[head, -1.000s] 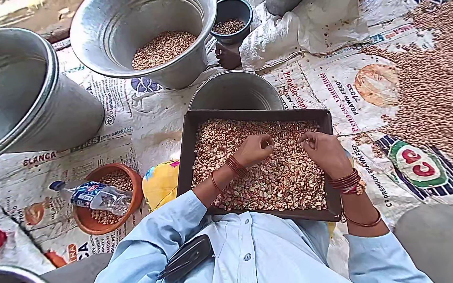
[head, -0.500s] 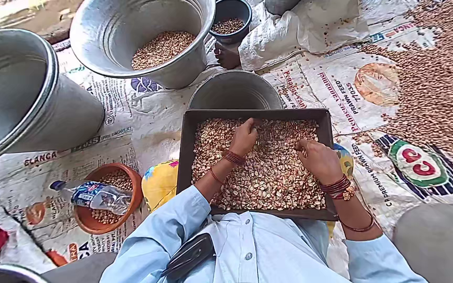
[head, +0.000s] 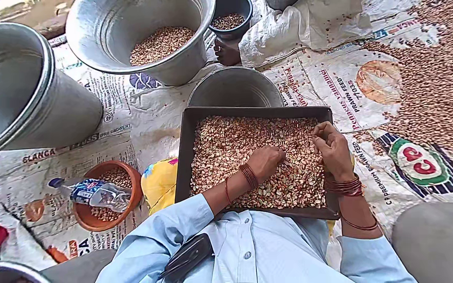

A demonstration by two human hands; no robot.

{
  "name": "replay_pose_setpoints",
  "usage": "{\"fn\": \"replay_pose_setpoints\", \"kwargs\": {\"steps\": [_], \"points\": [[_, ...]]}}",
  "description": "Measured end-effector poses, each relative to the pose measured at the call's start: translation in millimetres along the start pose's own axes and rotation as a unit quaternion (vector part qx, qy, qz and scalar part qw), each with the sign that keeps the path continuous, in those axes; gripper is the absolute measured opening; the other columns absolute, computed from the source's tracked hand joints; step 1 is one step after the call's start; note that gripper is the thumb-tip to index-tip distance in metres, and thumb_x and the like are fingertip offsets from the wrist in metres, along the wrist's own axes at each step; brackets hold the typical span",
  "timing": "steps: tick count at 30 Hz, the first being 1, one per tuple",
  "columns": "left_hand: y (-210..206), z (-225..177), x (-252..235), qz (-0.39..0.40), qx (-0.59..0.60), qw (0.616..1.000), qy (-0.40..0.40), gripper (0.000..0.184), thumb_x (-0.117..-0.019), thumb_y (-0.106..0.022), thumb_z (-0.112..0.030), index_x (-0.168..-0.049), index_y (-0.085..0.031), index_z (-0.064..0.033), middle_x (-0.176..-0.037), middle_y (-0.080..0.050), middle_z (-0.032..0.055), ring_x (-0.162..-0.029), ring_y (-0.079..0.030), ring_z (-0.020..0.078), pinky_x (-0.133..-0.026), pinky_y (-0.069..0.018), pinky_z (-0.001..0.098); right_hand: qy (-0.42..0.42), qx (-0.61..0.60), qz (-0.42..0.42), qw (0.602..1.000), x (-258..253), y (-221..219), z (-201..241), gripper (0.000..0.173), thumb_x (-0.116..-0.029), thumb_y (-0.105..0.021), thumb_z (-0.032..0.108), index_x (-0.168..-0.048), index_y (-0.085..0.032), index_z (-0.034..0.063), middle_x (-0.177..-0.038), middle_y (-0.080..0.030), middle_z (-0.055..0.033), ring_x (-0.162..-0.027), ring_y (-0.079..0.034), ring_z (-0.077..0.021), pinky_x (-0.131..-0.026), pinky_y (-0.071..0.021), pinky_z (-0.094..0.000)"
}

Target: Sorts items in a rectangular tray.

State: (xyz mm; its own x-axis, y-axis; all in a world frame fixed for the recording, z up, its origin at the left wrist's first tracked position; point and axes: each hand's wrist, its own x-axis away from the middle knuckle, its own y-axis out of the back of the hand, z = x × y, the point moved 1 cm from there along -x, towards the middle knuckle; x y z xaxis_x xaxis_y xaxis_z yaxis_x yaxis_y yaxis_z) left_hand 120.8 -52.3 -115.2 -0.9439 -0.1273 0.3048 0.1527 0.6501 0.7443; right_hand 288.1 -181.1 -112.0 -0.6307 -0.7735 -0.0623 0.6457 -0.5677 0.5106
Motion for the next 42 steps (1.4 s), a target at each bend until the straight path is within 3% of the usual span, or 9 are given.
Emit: {"fn": "replay_pose_setpoints", "kwargs": {"steps": [4, 8, 12, 17, 20, 26, 33, 37, 42], "points": [[1, 4, -1, 0.008, 0.009, 1.0, 0.004, 0.026, -0.1047, -0.053, -0.014, -0.12, -0.068, 0.0004, -0.116, -0.07, 0.0225, -0.111, -0.067, 0.0389, -0.096, -0.0508, 0.0568, -0.02, 0.069, 0.029, 0.997, -7, 0, 9, 0.012, -0.0925, -0.058, 0.0, -0.101, -0.064, 0.0052, -0.072, -0.054, -0.0036, -0.057, -0.045, -0.0129, -0.054, -0.0377, -0.0346], [20, 29, 7, -0.138, 0.207, 0.968, 0.038, 0.016, -0.0979, -0.068, -0.016, -0.106, -0.073, -0.0024, -0.074, -0.064, 0.0064, -0.063, -0.055, 0.0142, -0.065, -0.0492, 0.0344, -0.01, 0.286, 0.11, 0.952, -10, -15, 14, 0.015, -0.0959, -0.068, 0.008, -0.109, -0.075, 0.0051, -0.095, -0.07, -0.0216, -0.086, -0.069, -0.0422, -0.072, -0.0531, -0.0626], [44, 56, 32, -0.246, 0.326, 0.911, 0.063, 0.022, -0.0975, -0.046, -0.007, -0.111, -0.062, -0.0043, -0.077, -0.058, 0.0014, -0.056, -0.046, 0.005, -0.052, -0.0384, 0.0214, -0.002, 0.321, 0.147, 0.936, -11, -20, 11, 0.02, -0.0941, -0.072, 0.008, -0.113, -0.075, 0.0041, -0.103, -0.07, -0.0249, -0.094, -0.069, -0.0462, -0.076, -0.0532, -0.0638], [34, 54, 43, -0.159, 0.144, 0.974, 0.077, 0.016, -0.1002, -0.059, -0.014, -0.106, -0.073, -0.0077, -0.066, -0.055, 0.0009, -0.057, -0.047, 0.0117, -0.059, -0.0434, 0.0329, 0.01, 0.313, 0.131, 0.941, -11, -23, 5, 0.016, -0.0937, -0.072, 0.007, -0.109, -0.075, 0.0033, -0.101, -0.07, -0.0228, -0.092, -0.07, -0.0441, -0.074, -0.054, -0.0631], [22, 41, 42, -0.112, 0.062, 0.989, 0.071, 0.021, -0.1014, -0.057, -0.012, -0.111, -0.075, -0.0058, -0.095, -0.073, 0.0152, -0.085, -0.068, 0.0287, -0.082, -0.0542, 0.0489, 0.006, 0.298, 0.13, 0.946, -11, -21, 5, 0.017, -0.0929, -0.074, 0.01, -0.108, -0.074, 0.0028, -0.101, -0.071, -0.0225, -0.091, -0.07, -0.0435, -0.075, -0.0538, -0.064], [15, 29, 30, -0.038, -0.008, 0.995, 0.087, 0.025, -0.1039, -0.054, -0.012, -0.117, -0.073, -0.0034, -0.119, -0.071, 0.0198, -0.112, -0.068, 0.0377, -0.095, -0.0518, 0.0567, -0.004, 0.105, 0.088, 0.991, -10, -11, 7, 0.012, -0.091, -0.076, 0.013, -0.103, -0.074, 0.0125, -0.062, -0.052, 0.002, -0.053, -0.042, -0.0095, -0.054, -0.038, -0.0329], [35, 71, 44, -0.233, 0.24, 0.94, 0.066, 0.019, -0.0947, -0.053, -0.012, -0.104, -0.067, -0.0027, -0.08, -0.062, 0.0034, -0.064, -0.052, 0.0084, -0.06, -0.0442, 0.0296, -0.081, -0.302, 0.1, 0.945, 1, -16, -1, 0.017, -0.0942, -0.04, 0.009, -0.097, -0.055, 0.0174, -0.071, -0.052, 0.0084, -0.05, -0.04, 0.0024, -0.047, -0.0338, -0.0125], [34, 59, 42, -0.168, 0.117, 0.977, 0.064, 0.018, -0.0967, -0.058, -0.007, -0.103, -0.074, -0.0022, -0.082, -0.068, 0.0115, -0.07, -0.061, 0.0224, -0.067, -0.0518, 0.044, -0.086, -0.016, 0.167, 0.982, 0, -15, 17, 0.008, -0.0992, -0.057, 0.007, -0.099, -0.065, 0.0096, -0.075, -0.055, 0.0024, -0.06, -0.046, -0.006, -0.057, -0.0386, -0.0272], [20, 35, 27, -0.067, -0.019, 0.993, 0.096, 0.022, -0.1025, -0.059, -0.014, -0.114, -0.073, -0.0017, -0.113, -0.071, 0.0203, -0.108, -0.069, 0.0374, -0.092, -0.0527, 0.0557, -0.075, 0.276, 0.363, 0.887, -4, -25, 48, 0.021, -0.1002, -0.057, 0.003, -0.112, -0.074, 0.0046, -0.106, -0.072, -0.0169, -0.102, -0.067, -0.0327, -0.092, -0.0508, -0.0533]]}}
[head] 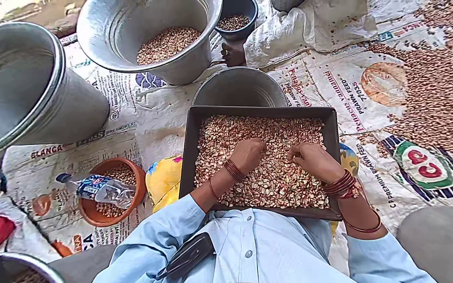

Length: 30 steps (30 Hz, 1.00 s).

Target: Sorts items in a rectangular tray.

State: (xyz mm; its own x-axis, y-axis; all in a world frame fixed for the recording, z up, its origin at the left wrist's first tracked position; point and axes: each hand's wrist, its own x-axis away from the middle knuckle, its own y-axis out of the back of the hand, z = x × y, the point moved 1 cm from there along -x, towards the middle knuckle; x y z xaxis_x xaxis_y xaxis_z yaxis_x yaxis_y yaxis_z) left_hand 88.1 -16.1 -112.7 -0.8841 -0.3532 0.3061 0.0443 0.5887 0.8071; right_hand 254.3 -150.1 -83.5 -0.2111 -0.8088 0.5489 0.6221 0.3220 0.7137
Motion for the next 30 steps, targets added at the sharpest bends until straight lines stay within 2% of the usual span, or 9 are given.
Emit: {"fn": "replay_pose_setpoints", "kwargs": {"steps": [5, 7, 9, 12, 15, 19, 22, 26, 30], "points": [[5, -5, -7, 0.045, -0.014, 0.999, 0.026, 0.022, -0.1026, -0.056, -0.013, -0.113, -0.072, -0.0011, -0.117, -0.07, 0.0197, -0.112, -0.067, 0.037, -0.095, -0.0514, 0.0563, 0.042, 0.059, -0.023, 0.997, -11, 22, 10, 0.021, -0.0972, -0.058, -0.002, -0.103, -0.077, 0.005, -0.098, -0.074, -0.0168, -0.096, -0.069, -0.0361, -0.086, -0.0525, -0.0563], [18, 2, -7, -0.038, 0.017, 0.999, -0.003, 0.018, -0.0989, -0.063, -0.012, -0.107, -0.074, -0.0017, -0.107, -0.073, 0.0189, -0.103, -0.07, 0.0369, -0.089, -0.0541, 0.0581, 0.155, 0.024, -0.212, 0.965, -10, 32, 21, 0.016, -0.0958, -0.063, -0.003, -0.099, -0.077, 0.0044, -0.097, -0.073, -0.0161, -0.09, -0.071, -0.0347, -0.079, -0.0567, -0.0548], [42, 10, -6, -0.188, 0.026, 0.981, -0.036, 0.014, -0.0952, -0.067, -0.009, -0.103, -0.074, -0.0009, -0.097, -0.071, 0.0193, -0.091, -0.07, 0.0362, -0.081, -0.0567, 0.0564, 0.236, -0.015, -0.354, 0.905, -3, 46, 38, 0.025, -0.0928, -0.063, -0.007, -0.112, -0.074, 0.0047, -0.125, -0.07, -0.0164, -0.106, -0.071, -0.0314, -0.089, -0.0584, -0.0472], [86, 23, 3, -0.349, 0.01, 0.937, -0.028, 0.025, -0.0955, -0.065, -0.007, -0.119, -0.072, -0.0027, -0.124, -0.067, 0.0207, -0.116, -0.066, 0.0343, -0.099, -0.0537, 0.0502, 0.242, -0.024, -0.413, 0.878, 7, 58, 43, 0.028, -0.0949, -0.063, -0.004, -0.12, -0.071, 0.0072, -0.136, -0.065, -0.0148, -0.111, -0.07, -0.028, -0.09, -0.0576, -0.042], [100, 37, 22, -0.414, -0.02, 0.91, -0.01, 0.025, -0.0964, -0.063, -0.004, -0.12, -0.07, -0.0052, -0.131, -0.065, 0.0178, -0.118, -0.065, 0.0319, -0.099, -0.0533, 0.0461, 0.153, -0.021, -0.365, 0.918, 8, 56, 21, 0.023, -0.0973, -0.066, 0.004, -0.12, -0.072, 0.0068, -0.118, -0.071, -0.0163, -0.094, -0.071, -0.0333, -0.078, -0.0569, -0.053], [91, 64, 35, -0.381, -0.027, 0.924, 0.026, 0.017, -0.094, -0.067, -0.003, -0.109, -0.074, -0.0035, -0.114, -0.069, 0.0206, -0.105, -0.066, 0.039, -0.092, -0.0522, 0.0551, 0.009, 0.002, -0.261, 0.965, -5, 39, -20, 0.034, -0.097, -0.07, 0.008, -0.131, -0.066, 0.0039, -0.132, -0.063, -0.0259, -0.117, -0.063, -0.0483, -0.091, -0.0492, -0.0683], [80, 81, 39, -0.352, -0.045, 0.933, 0.059, 0.014, -0.0949, -0.064, 0.0, -0.103, -0.075, -0.0028, -0.107, -0.07, 0.0215, -0.102, -0.067, 0.0413, -0.088, -0.0528, 0.0572, -0.034, 0.022, -0.22, 0.975, -15, 18, -35, 0.049, -0.0966, -0.071, 0.013, -0.143, -0.057, 0.0033, -0.145, -0.052, -0.0297, -0.131, -0.053, -0.0497, -0.099, -0.0468, -0.0682], [67, 91, 38, -0.323, -0.076, 0.938, 0.098, 0.017, -0.0981, -0.06, -0.002, -0.1, -0.077, -0.0025, -0.102, -0.07, 0.0227, -0.103, -0.066, 0.0439, -0.088, -0.0527, 0.0584, -0.072, 0.069, -0.138, 0.985, -18, -21, -9, 0.069, -0.0974, -0.066, 0.011, -0.16, -0.037, 0.0105, -0.164, -0.02, -0.0358, -0.148, -0.026, -0.0589, -0.108, -0.0411, -0.0677], [56, 94, 32, -0.286, -0.113, 0.943, 0.124, 0.01, -0.0939, -0.07, -0.005, -0.1, -0.078, -0.0051, -0.105, -0.068, 0.0208, -0.104, -0.064, 0.0438, -0.085, -0.0536, 0.0588, 0.017, 0.08, -0.038, 0.996, 3, -50, 43, 0.059, -0.1029, -0.05, 0.006, -0.159, -0.041, 0.0203, -0.167, -0.026, -0.0237, -0.144, -0.038, -0.0537, -0.1, -0.05, -0.0614]]}}
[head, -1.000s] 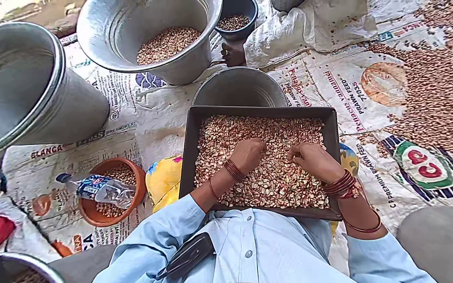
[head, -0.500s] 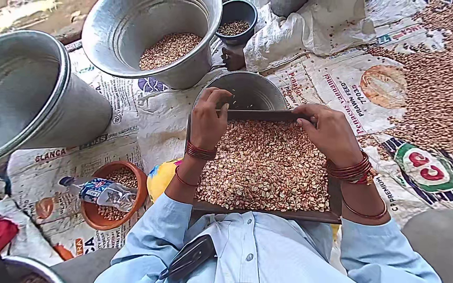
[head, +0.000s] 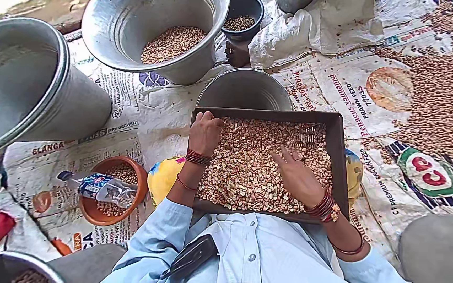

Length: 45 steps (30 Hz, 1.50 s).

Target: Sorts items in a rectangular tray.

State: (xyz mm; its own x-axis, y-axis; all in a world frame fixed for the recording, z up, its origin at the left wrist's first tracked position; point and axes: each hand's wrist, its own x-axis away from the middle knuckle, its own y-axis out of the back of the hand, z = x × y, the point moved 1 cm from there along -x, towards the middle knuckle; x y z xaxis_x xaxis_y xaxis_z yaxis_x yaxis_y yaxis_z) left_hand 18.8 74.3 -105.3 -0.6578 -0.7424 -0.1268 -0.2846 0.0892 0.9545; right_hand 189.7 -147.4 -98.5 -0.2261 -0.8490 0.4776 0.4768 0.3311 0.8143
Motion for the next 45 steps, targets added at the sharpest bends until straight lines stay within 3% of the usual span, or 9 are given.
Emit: {"fn": "replay_pose_setpoints", "kwargs": {"steps": [3, 6, 9, 14, 22, 28, 34, 38, 45], "points": [[-6, 0, -3, 0.004, -0.016, 1.0, 0.001, 0.01, -0.0927, -0.071, -0.004, -0.1, -0.078, -0.0032, -0.105, -0.068, 0.0222, -0.105, -0.063, 0.0445, -0.085, -0.0535, 0.0594, 0.129, -0.068, -0.031, 0.989, 19, -9, 18, 0.045, -0.1039, -0.051, 0.012, -0.147, -0.058, 0.0208, -0.161, -0.044, -0.0145, -0.137, -0.054, -0.0401, -0.094, -0.0543, -0.0551], [-7, 3, -4, 0.003, -0.012, 1.0, -0.005, 0.008, -0.0927, -0.071, -0.005, -0.097, -0.077, -0.001, -0.101, -0.068, 0.0234, -0.103, -0.064, 0.0451, -0.086, -0.0528, 0.0593, 0.181, -0.118, -0.146, 0.965, 25, -6, 5, 0.033, -0.1018, -0.055, 0.012, -0.131, -0.07, 0.0145, -0.136, -0.067, -0.0129, -0.108, -0.073, -0.0331, -0.079, -0.06, -0.0516], [-4, 3, -5, 0.019, -0.008, 1.0, -0.002, 0.009, -0.092, -0.072, -0.005, -0.098, -0.076, -0.0002, -0.102, -0.068, 0.0244, -0.104, -0.063, 0.0467, -0.086, -0.0526, 0.061, 0.1, -0.082, -0.255, 0.958, 25, 8, -28, 0.022, -0.0996, -0.059, 0.008, -0.113, -0.076, 0.008, -0.105, -0.076, -0.0144, -0.088, -0.075, -0.0342, -0.073, -0.0604, -0.0535], [-3, -31, -2, 0.03, 0.091, 0.993, -0.063, 0.014, -0.0962, -0.067, -0.007, -0.106, -0.074, -0.0006, -0.101, -0.069, 0.0225, -0.097, -0.068, 0.0415, -0.085, -0.0548, 0.0582, -0.043, -0.025, -0.302, 0.952, 26, 26, -74, 0.015, -0.0961, -0.065, 0.005, -0.103, -0.077, 0.005, -0.091, -0.072, -0.02, -0.082, -0.071, -0.0413, -0.069, -0.0551, -0.0606], [-31, -152, 30, 0.353, 0.164, 0.904, -0.176, 0.04, -0.1069, -0.042, -0.008, -0.143, -0.059, -0.0063, -0.137, -0.061, 0.0206, -0.121, -0.063, 0.0359, -0.102, -0.0498, 0.0529, -0.004, -0.052, -0.21, 0.976, 4, 19, -68, 0.014, -0.0959, -0.068, 0.012, -0.105, -0.078, 0.0073, -0.098, -0.074, -0.0178, -0.089, -0.072, -0.0389, -0.076, -0.0544, -0.0604], [-27, -102, 5, 0.235, 0.066, 0.97, -0.019, 0.039, -0.1031, -0.057, -0.011, -0.142, -0.059, -0.0044, -0.136, -0.058, 0.0241, -0.114, -0.065, 0.0426, -0.09, -0.0546, 0.0601, 0.012, -0.01, -0.145, 0.989, -15, 14, -60, 0.019, -0.0991, -0.064, 0.013, -0.112, -0.076, 0.0053, -0.106, -0.073, -0.0207, -0.098, -0.071, -0.0415, -0.08, -0.0541, -0.06], [-10, -62, 13, 0.063, 0.099, 0.992, -0.041, 0.034, -0.0965, -0.067, -0.009, -0.13, -0.068, -0.0068, -0.123, -0.064, 0.0239, -0.109, -0.065, 0.0419, -0.087, -0.055, 0.0576, 0.048, 0.027, -0.126, 0.991, -17, 16, -60, 0.017, -0.0996, -0.062, 0.013, -0.106, -0.075, 0.0035, -0.099, -0.071, -0.0205, -0.093, -0.07, -0.0409, -0.075, -0.0536, -0.0579], [-22, -80, 21, 0.065, 0.132, 0.981, -0.124, 0.012, -0.0946, -0.068, -0.006, -0.102, -0.078, -0.0071, -0.104, -0.071, 0.0161, -0.101, -0.069, 0.0347, -0.082, -0.0577, 0.0507, 0.035, 0.035, -0.068, 0.996, -15, 25, -55, 0.018, -0.0995, -0.061, 0.01, -0.109, -0.075, 0.0027, -0.105, -0.07, -0.0206, -0.097, -0.069, -0.0407, -0.08, -0.0532, -0.0589], [-50, -109, 16, 0.161, 0.046, 0.972, -0.163, 0.016, -0.0995, -0.063, -0.011, -0.103, -0.077, -0.0044, -0.11, -0.068, 0.0182, -0.107, -0.066, 0.0362, -0.081, -0.0569, 0.048, 0.035, 0.07, -0.053, 0.996, -13, 21, -58, 0.022, -0.0997, -0.057, 0.012, -0.112, -0.072, 0.0018, -0.109, -0.07, -0.0222, -0.096, -0.069, -0.0422, -0.077, -0.0529, -0.0592]]}}
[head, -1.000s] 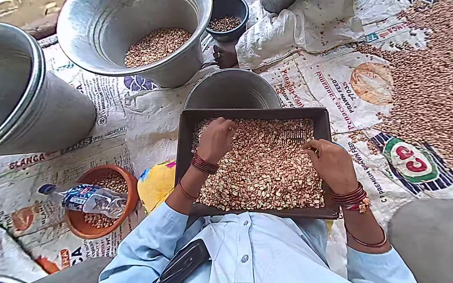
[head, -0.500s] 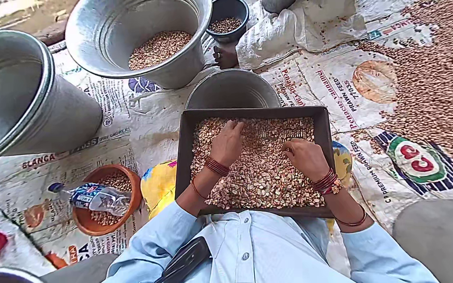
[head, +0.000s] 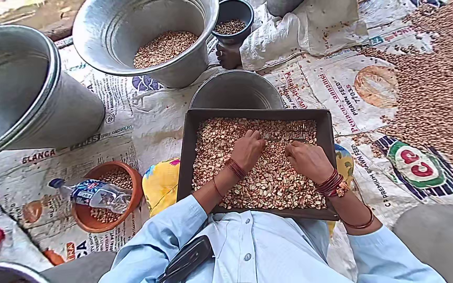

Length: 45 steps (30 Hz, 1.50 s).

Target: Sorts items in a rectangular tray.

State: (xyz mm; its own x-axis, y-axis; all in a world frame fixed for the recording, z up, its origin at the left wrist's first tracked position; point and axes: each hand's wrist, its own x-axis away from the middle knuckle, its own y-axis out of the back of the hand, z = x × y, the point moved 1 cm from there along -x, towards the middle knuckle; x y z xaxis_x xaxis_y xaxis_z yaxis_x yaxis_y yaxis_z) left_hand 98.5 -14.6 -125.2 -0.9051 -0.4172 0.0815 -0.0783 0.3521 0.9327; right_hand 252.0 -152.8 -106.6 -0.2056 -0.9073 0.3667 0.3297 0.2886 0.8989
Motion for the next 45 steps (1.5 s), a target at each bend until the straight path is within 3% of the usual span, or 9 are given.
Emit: {"fn": "replay_pose_setpoints", "kwargs": {"steps": [5, 10, 17, 22, 26, 33, 36, 39, 45], "points": [[-5, -6, -2, 0.002, -0.059, 0.998, -0.035, 0.016, -0.0987, -0.06, -0.006, -0.102, -0.075, -0.0011, -0.109, -0.068, 0.0179, -0.105, -0.066, 0.0373, -0.076, -0.0569, 0.0481, 0.054, -0.035, -0.146, 0.987, -8, 21, 5, 0.014, -0.0937, -0.066, 0.013, -0.101, -0.073, 0.0023, -0.093, -0.07, -0.0192, -0.079, -0.07, -0.0382, -0.063, -0.0535, -0.0555], [-9, -9, -2, 0.031, -0.07, 0.996, -0.048, 0.02, -0.0955, -0.058, -0.002, -0.108, -0.074, -0.0009, -0.113, -0.068, 0.0181, -0.109, -0.065, 0.0369, -0.078, -0.056, 0.0483, 0.078, -0.115, -0.404, 0.904, -5, 64, 17, 0.029, -0.1002, -0.063, 0.016, -0.127, -0.068, 0.0062, -0.1, -0.07, -0.0142, -0.073, -0.067, -0.0269, -0.06, -0.0543, -0.0423], [56, 23, -9, -0.275, -0.008, 0.961, 0.041, 0.033, -0.093, -0.068, -0.01, -0.126, -0.067, -0.0055, -0.112, -0.063, 0.0226, -0.098, -0.065, 0.0416, -0.072, -0.0561, 0.0504, -0.08, -0.116, -0.211, 0.967, 31, 39, -17, 0.026, -0.0986, -0.069, 0.014, -0.123, -0.071, 0.0083, -0.102, -0.07, -0.0192, -0.082, -0.07, -0.0382, -0.071, -0.0547, -0.0601], [19, 3, -25, -0.152, -0.001, 0.986, -0.071, 0.008, -0.0934, -0.069, -0.008, -0.097, -0.077, -0.0058, -0.098, -0.066, 0.0169, -0.09, -0.068, 0.035, -0.066, -0.0576, 0.0464, -0.187, -0.079, -0.072, 0.977, 39, 24, -9, 0.037, -0.0979, -0.064, 0.009, -0.135, -0.065, 0.0045, -0.124, -0.067, -0.0263, -0.107, -0.067, -0.0474, -0.087, -0.0513, -0.0656], [-9, -2, -33, -0.066, -0.035, 0.993, -0.088, 0.013, -0.0939, -0.066, -0.001, -0.1, -0.077, -0.0055, -0.102, -0.067, 0.0178, -0.096, -0.067, 0.0363, -0.07, -0.0575, 0.0465, -0.211, -0.03, 0.018, 0.977, 38, 7, 28, 0.045, -0.0984, -0.057, 0.002, -0.143, -0.057, 0.0046, -0.14, -0.056, -0.0287, -0.112, -0.064, -0.0498, -0.085, -0.0544, -0.0609], [-11, -4, -30, -0.057, -0.039, 0.997, -0.046, 0.013, -0.0932, -0.064, -0.002, -0.101, -0.075, -0.0005, -0.105, -0.068, 0.0198, -0.098, -0.068, 0.0381, -0.07, -0.0578, 0.0485, 0.035, -0.18, -0.111, 0.977, 45, -20, 50, 0.032, -0.0973, -0.062, 0.012, -0.128, -0.07, 0.0115, -0.13, -0.068, -0.016, -0.097, -0.073, -0.0345, -0.077, -0.0598, -0.0514], [-12, -6, -28, -0.016, -0.036, 0.999, -0.008, 0.02, -0.096, -0.065, -0.013, -0.107, -0.072, 0.0027, -0.11, -0.067, 0.0218, -0.105, -0.066, 0.0396, -0.075, -0.0575, 0.0506, -0.032, -0.101, -0.257, 0.961, 34, -9, 9, 0.016, -0.0964, -0.065, 0.009, -0.105, -0.078, 0.006, -0.097, -0.074, -0.0169, -0.077, -0.073, -0.0364, -0.064, -0.0576, -0.0551], [-10, -6, -27, 0.004, -0.026, 1.0, 0.007, 0.023, -0.0949, -0.063, -0.017, -0.103, -0.071, 0.0034, -0.108, -0.068, 0.0215, -0.107, -0.066, 0.0387, -0.078, -0.0563, 0.0512, -0.109, -0.011, -0.228, 0.967, 22, 4, -22, 0.013, -0.0966, -0.066, 0.006, -0.102, -0.077, 0.0036, -0.097, -0.071, -0.0205, -0.086, -0.07, -0.043, -0.065, -0.053, -0.0601], [11, -3, -24, -0.028, 0.248, 0.966, 0.069, 0.018, -0.0934, -0.06, -0.007, -0.11, -0.064, -0.0007, -0.076, -0.063, 0.0134, -0.066, -0.061, 0.0273, -0.062, -0.0502, 0.0468, -0.109, 0.059, -0.163, 0.979, 9, 5, -28, 0.01, -0.0952, -0.069, 0.007, -0.099, -0.076, 0.0024, -0.097, -0.072, -0.0206, -0.089, -0.07, -0.0437, -0.066, -0.0532, -0.0578]]}}
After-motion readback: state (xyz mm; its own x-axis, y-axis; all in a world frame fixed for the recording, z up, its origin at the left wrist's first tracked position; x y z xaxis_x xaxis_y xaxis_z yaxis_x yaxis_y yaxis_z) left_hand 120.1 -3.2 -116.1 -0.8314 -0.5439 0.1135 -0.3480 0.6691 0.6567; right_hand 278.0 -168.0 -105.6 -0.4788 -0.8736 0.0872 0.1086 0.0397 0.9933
